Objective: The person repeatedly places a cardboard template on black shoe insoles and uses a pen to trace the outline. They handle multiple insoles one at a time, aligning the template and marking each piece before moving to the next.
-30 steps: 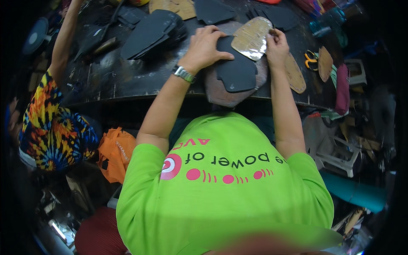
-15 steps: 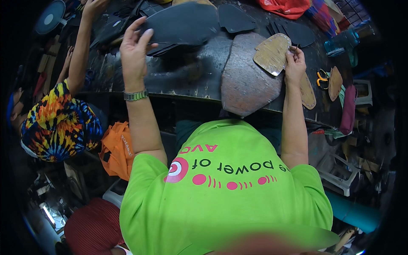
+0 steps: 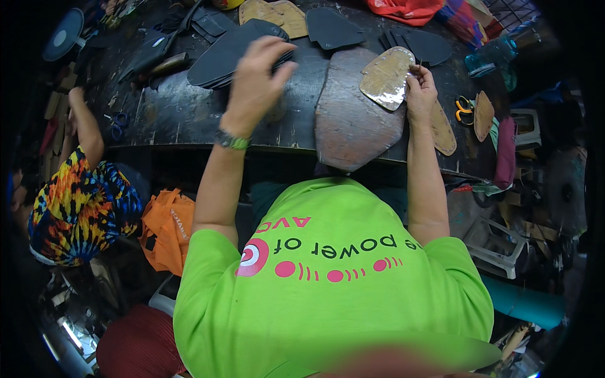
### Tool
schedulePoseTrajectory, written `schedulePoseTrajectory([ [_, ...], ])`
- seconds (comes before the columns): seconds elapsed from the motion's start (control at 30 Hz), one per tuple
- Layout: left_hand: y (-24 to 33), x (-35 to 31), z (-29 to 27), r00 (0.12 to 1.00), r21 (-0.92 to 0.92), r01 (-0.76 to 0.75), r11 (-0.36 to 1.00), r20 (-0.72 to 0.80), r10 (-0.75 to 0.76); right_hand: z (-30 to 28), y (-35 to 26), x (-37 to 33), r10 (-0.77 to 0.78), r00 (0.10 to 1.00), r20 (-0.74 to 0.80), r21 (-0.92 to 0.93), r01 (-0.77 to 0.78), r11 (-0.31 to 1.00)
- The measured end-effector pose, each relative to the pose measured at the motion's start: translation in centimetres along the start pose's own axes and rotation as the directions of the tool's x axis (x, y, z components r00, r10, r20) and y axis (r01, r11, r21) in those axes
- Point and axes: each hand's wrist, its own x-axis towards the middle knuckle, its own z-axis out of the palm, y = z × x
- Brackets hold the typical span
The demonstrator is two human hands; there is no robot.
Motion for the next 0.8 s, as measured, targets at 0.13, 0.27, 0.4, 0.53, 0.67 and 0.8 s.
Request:
schedulePoseTrajectory([
  [0.13, 1.0, 3.3, 6.4, 0.978, -0.027, -0.03, 0.999, 0.205, 0.035, -0.1, 0.0, -0.1, -0.038, 0.999, -0.006, -0.004, 0.038, 0.999],
  [0.27, -0.5, 6.1, 10.2, 0.947, 0.093, 0.132, 0.987, 0.282, -0.153, -0.2, -0.1, 0.0, -0.012, 0.999, -0.046, 0.088, 0.016, 0.996],
  [0.4, -1.6, 7.1, 10.8, 0.941, 0.07, 0.136, 0.988, 0.304, -0.151, -0.6, -0.1, 0.5, 0.069, 0.995, -0.068, 0.33, -0.043, 0.943],
  [0.53, -0.1, 6.7, 9.6, 0.996, 0.095, 0.021, 0.995, 0.084, -0.029, -1.4, 0.0, 1.0, 0.217, 0.975, -0.048, 0.568, -0.152, 0.809],
  [0.67, 3.4, 3.4, 7.0, 0.926, 0.046, -0.374, 0.926, -0.028, 0.376, -2.5, -0.1, 1.5, 0.31, 0.95, 0.025, 0.701, -0.238, 0.672],
  [0.8, 6.5, -2.8, 5.2, 0.862, -0.07, -0.457, 0.887, 0.209, 0.461, -2.8, -0.1, 1.3, 0.282, 0.948, 0.15, 0.728, -0.299, 0.617],
])
